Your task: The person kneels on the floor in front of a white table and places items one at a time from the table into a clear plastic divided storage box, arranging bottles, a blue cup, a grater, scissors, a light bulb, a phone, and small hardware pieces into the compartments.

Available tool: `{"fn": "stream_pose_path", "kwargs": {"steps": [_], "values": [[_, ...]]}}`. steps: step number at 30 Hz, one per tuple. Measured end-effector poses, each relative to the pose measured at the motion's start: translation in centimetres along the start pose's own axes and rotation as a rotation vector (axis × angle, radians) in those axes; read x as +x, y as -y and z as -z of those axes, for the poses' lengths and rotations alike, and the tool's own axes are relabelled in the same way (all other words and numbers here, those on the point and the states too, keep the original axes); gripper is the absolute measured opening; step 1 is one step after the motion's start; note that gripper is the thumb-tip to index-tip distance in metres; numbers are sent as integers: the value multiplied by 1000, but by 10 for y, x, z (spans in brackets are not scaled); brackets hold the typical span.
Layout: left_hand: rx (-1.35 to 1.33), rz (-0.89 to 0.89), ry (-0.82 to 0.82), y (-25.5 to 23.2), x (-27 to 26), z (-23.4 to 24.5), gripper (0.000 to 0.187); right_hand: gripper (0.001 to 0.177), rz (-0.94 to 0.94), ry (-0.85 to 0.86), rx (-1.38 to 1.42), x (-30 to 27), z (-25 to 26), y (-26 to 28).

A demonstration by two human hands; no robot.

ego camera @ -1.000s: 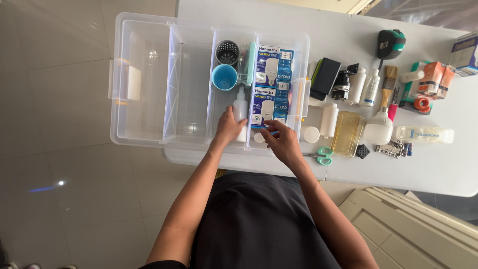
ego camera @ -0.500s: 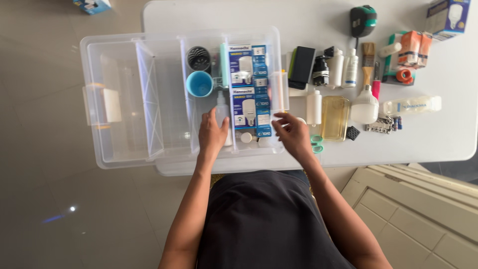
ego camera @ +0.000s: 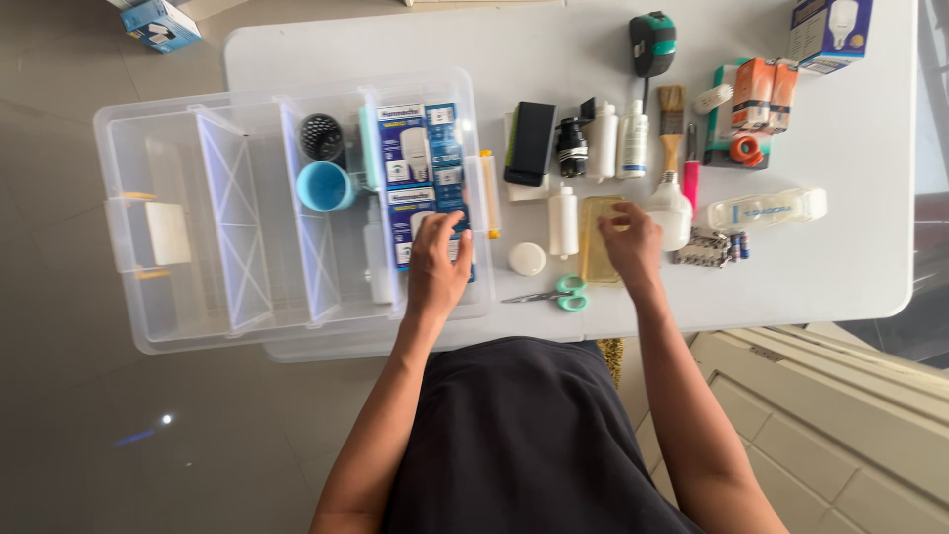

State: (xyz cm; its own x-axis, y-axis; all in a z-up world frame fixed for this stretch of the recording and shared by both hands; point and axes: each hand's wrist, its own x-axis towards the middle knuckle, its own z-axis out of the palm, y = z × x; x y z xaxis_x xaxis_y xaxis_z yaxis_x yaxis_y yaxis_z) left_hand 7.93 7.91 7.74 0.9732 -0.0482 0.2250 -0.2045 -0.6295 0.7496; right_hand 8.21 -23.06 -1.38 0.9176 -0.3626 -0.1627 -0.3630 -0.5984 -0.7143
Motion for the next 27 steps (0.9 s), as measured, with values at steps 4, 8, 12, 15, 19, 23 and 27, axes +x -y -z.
{"fn": "stream_pose_path", "kwargs": {"steps": [4, 8, 12, 15, 19, 23, 27], "values": [[-24, -19, 25, -29, -3, -40, 26, 42, 56, 125, -31, 16, -22, -14], [12, -11, 59, -46, -14, -74, 25, 58, 25, 272, -207, 21, -44, -2], [36, 29, 129, -54, -31, -98, 26, 60, 11, 403, -400, 24, -52, 6], [63, 65, 148, -55, -42, -107, 25, 56, 47, 443, -387, 26, -59, 6], [58, 103, 159, -57, -50, -111, 26, 57, 74, 486, -388, 30, -60, 3], [43, 104, 155, -53, -48, -106, 25, 54, 52, 408, -347, 23, -51, 11], [-83, 120, 122, -50, -45, -95, 27, 47, 86, 289, -176, 8, -8, 32]]}}
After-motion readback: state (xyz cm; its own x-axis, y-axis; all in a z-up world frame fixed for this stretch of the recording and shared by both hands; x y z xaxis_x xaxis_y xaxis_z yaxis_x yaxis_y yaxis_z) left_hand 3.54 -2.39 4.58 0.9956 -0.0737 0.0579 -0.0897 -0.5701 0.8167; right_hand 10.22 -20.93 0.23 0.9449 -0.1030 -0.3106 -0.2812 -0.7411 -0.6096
